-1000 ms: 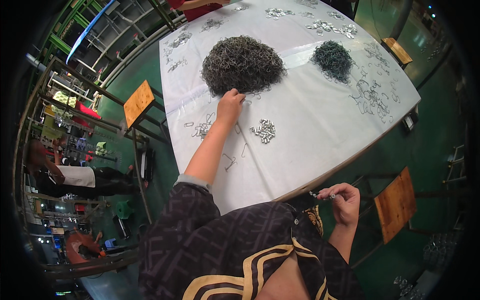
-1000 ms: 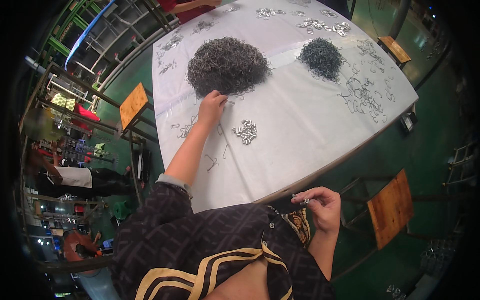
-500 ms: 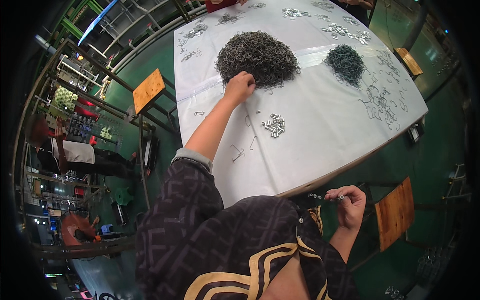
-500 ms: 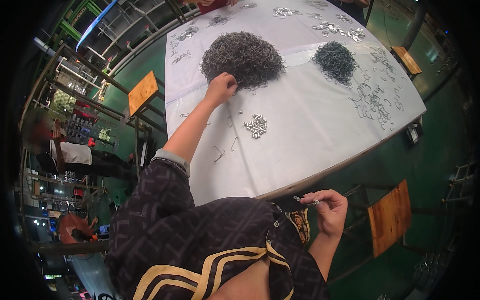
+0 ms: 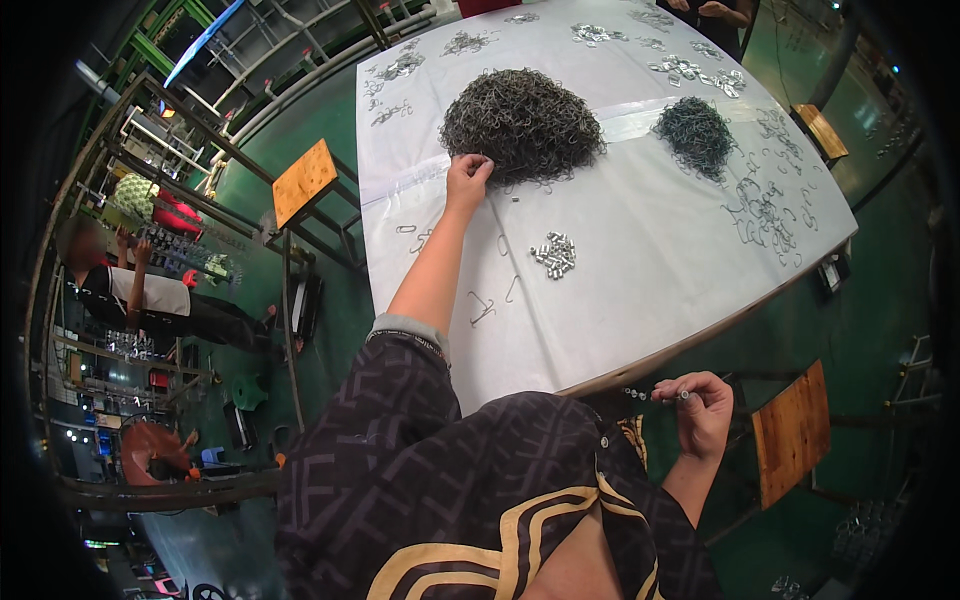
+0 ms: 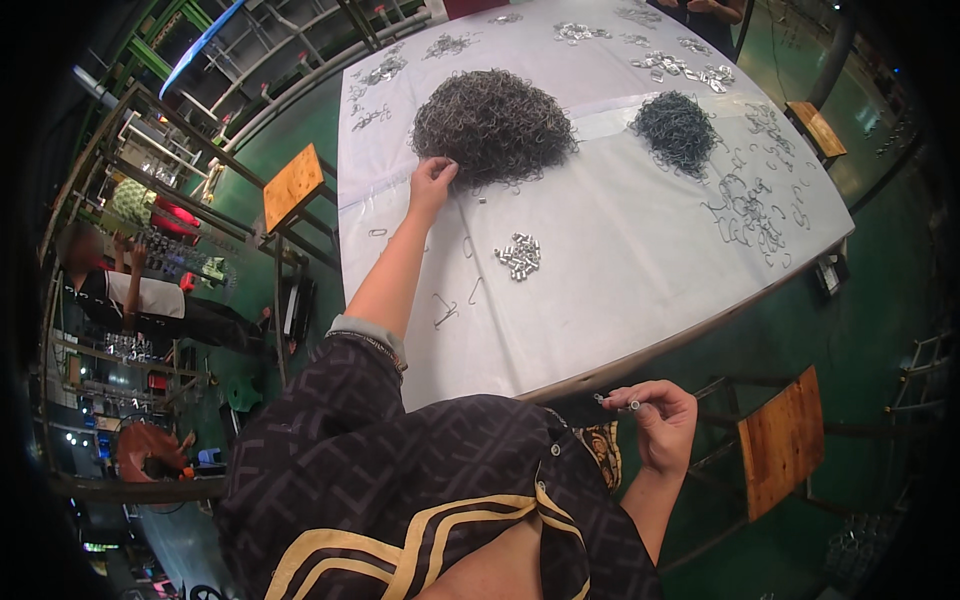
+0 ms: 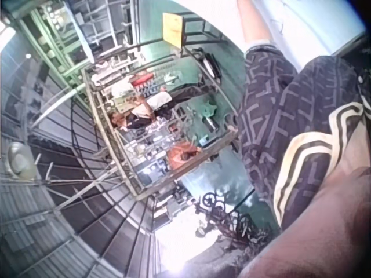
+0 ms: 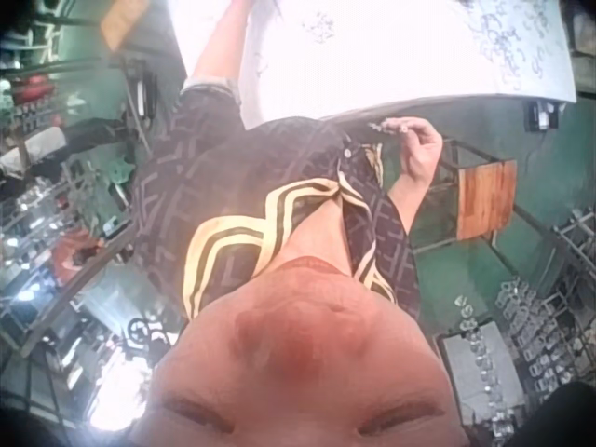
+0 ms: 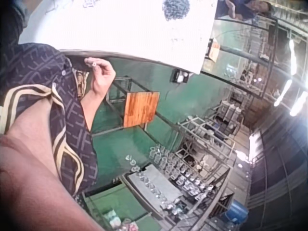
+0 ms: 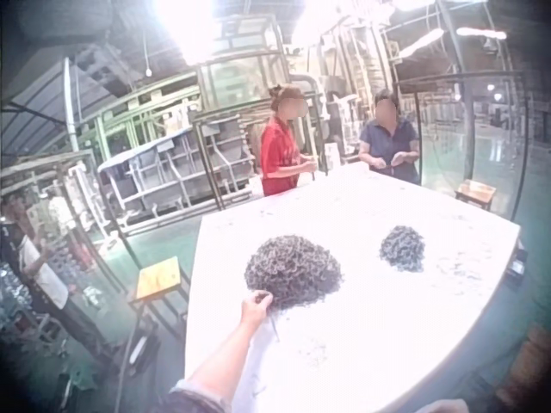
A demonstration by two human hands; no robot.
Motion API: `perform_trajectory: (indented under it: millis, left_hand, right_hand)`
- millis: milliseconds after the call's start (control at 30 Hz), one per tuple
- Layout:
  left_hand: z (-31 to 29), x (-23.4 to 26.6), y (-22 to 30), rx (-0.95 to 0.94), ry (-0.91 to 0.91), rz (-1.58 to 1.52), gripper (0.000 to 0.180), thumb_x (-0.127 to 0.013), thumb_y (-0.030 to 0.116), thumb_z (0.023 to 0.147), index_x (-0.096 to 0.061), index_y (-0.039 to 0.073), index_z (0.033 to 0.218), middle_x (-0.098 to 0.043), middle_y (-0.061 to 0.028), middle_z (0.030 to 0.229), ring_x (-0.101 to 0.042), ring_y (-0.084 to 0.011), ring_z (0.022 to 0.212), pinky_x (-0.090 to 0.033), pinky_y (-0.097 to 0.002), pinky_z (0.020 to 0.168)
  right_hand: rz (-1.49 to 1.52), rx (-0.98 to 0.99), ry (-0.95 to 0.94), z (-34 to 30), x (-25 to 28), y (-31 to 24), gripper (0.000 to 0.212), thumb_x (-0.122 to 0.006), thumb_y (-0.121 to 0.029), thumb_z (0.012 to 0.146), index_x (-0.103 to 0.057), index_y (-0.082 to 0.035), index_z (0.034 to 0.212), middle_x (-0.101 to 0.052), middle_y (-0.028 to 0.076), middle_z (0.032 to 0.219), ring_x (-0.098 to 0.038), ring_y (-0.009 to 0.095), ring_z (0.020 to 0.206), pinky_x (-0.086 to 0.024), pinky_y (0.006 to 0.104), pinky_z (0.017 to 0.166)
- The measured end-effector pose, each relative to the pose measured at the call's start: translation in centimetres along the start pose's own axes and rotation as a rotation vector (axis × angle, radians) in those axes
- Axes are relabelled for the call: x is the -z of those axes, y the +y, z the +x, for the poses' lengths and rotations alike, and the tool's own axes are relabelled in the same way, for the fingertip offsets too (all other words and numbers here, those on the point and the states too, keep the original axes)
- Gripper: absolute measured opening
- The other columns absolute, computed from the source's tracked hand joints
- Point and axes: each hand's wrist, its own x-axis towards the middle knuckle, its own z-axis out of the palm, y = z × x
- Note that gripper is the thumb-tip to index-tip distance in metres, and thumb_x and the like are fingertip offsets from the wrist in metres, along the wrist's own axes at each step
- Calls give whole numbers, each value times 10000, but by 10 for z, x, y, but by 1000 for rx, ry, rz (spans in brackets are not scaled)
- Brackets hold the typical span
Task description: The person is sorting small metal hooks and circular components from a large pile on a table, picking them up by hand and connecting them together.
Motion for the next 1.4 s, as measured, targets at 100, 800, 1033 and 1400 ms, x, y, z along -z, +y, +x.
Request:
perform_trajectory:
  millis: [100, 800, 1033, 1400]
  left_hand:
    - [-8, 5, -7, 302, -213, -167, 102, -626, 155, 838, -606, 66, 883, -545, 35, 707, -466, -61, 584, -373, -214, 524]
    - [-184, -35, 258, -124, -1123, -613, 42, -593, 32, 820, -578, 2, 845, -513, -64, 894, -497, -138, 836, -396, -260, 750]
    - [-193, -37, 258, 26, -1153, -606, 86, -606, 107, 819, -575, 27, 807, -528, -32, 825, -493, -111, 771, -376, -243, 686]
    - [-196, -30, 260, -144, -1039, -527, 64, -606, 12, 790, -564, 22, 837, -533, -66, 864, -529, -165, 839, -420, -295, 740]
  right_hand:
    - [-12, -3, 7, 0, -1, -1, 169, -686, -105, 786, -585, 27, 818, -643, 170, 788, -640, 276, 753, -519, 394, 746]
    - [166, -23, 48, 5, -6, 4, 150, -653, -94, 821, -610, 38, 879, -653, 137, 821, -627, 203, 769, -503, 316, 729]
    - [215, -44, 65, 1, -2, 14, 138, -662, -66, 811, -616, 39, 889, -647, 89, 825, -605, 148, 772, -485, 273, 731]
    - [182, -91, 17, 4, -4, 17, 179, -681, -105, 803, -625, 38, 895, -650, 84, 843, -597, 139, 773, -470, 257, 735]
